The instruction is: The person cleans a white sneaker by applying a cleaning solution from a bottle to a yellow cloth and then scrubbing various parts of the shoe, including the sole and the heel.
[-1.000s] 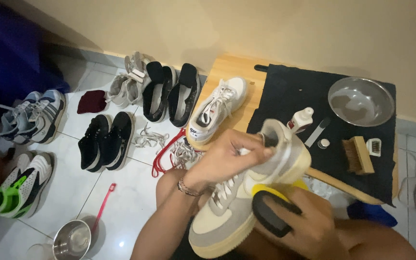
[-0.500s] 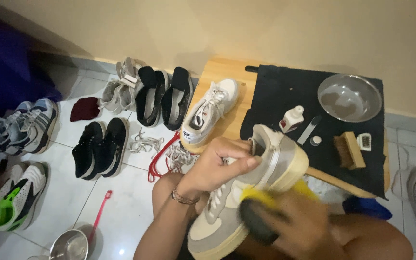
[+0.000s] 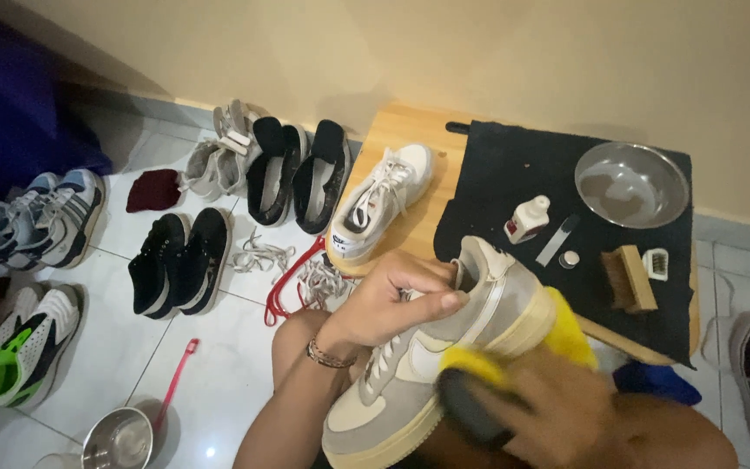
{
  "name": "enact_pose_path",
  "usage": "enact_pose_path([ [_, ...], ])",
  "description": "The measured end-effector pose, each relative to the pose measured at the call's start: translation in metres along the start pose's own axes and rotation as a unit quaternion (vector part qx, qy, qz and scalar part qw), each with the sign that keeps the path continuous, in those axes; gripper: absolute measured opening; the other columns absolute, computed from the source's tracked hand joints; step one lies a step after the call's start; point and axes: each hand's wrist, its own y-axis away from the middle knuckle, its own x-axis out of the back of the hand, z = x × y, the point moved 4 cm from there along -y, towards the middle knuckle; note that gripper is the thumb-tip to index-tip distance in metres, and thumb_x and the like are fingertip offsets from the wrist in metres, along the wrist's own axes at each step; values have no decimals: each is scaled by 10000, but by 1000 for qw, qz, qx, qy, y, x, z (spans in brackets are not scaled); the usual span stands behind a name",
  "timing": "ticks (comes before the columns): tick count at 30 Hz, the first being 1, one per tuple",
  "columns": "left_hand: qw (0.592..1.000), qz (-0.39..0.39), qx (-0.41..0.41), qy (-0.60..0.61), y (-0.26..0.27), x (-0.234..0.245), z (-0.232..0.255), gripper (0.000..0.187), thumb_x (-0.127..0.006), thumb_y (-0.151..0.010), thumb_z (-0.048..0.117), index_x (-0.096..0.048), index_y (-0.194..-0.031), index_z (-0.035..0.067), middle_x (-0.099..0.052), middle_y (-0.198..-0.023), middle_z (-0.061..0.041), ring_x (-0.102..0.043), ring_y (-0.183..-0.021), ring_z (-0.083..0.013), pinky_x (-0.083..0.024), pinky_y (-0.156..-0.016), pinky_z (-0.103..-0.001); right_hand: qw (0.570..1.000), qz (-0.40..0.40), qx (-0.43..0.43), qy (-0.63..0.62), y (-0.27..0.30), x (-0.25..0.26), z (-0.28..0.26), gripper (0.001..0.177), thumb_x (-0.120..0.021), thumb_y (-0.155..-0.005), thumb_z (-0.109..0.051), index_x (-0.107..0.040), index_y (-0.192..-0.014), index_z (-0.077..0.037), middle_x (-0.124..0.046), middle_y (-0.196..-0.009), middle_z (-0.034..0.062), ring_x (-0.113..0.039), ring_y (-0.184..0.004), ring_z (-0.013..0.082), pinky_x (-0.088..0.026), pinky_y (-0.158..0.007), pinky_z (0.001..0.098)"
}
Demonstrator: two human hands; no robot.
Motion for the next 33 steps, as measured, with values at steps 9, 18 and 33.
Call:
enact_pose_path([
  [9,1000,1,-10,-21,-2,-1,1,534,-622,-1164,182,-383,-692,107,-307,-690,13,-275,-685,-126,-247,-687,-315,998,32,-53,-5,11,-9,4,320,-627,-1090,-349,-825,-1310,-228,-809,-1289,88,-825,-1028,289,-642,-844,444],
  [18,1000,5,-1,-30,-2,-3,3,504,-610,-1166,182,-418,-711,78,-324,-705,-7,-293,-694,-134,-278,-695,-322,985,126,-84,86,-41,24,9,503,-966,-856,-580,-847,-1041,-128,-811,-968,146,-764,-760,288,-586,-682,413],
  [33,998,23,1,-59,-3,-1,-10,529,-600,-1174,206,-341,-723,108,-277,-730,22,-272,-692,-110,-247,-675,-312,978,53,-182,87,15,-5,40,178,-832,-1018,-229,-864,-1188,-188,-577,-833,62,-574,-642,251,-448,-604,417],
])
